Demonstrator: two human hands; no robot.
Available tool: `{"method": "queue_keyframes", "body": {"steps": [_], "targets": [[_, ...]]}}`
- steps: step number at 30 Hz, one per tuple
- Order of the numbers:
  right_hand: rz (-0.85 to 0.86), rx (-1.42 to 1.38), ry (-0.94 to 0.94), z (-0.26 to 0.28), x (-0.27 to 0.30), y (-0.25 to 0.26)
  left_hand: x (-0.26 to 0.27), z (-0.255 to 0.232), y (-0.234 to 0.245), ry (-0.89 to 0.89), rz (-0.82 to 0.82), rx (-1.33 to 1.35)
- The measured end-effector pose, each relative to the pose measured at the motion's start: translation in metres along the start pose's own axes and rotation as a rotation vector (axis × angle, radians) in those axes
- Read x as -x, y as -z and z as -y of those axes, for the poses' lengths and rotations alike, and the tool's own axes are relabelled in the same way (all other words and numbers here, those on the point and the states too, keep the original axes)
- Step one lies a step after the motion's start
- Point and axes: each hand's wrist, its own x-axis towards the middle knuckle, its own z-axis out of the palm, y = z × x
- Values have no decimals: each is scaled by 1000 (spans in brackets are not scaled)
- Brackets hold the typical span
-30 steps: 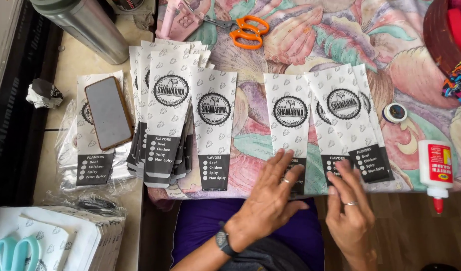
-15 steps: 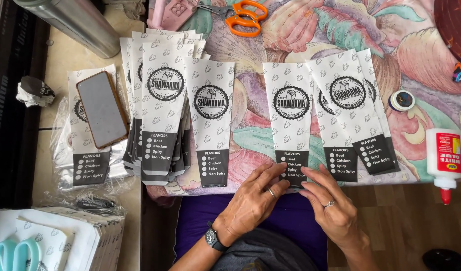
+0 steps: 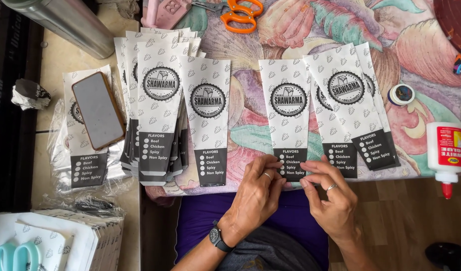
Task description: The person applies glue from a bottle onto the edges of paper shawarma wrappers and presses them together to secure them.
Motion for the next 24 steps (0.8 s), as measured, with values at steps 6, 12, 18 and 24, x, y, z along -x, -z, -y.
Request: {"method": "queue_keyframes", "body": {"steps": [6,12,18,24], "targets": [[-50,-116,-163,1,-8,0,-4,-4,-4,250,-16,127],[-42,39,-156,-3,-2,-8,-5,1,-6,273,-55,102],[-22,-98,-214,-5,1,-1,-10,-7,-3,351,-45,358],[-5,-87,-159,2,-1,2,-7,-2,-24,126,-89,-316]]}}
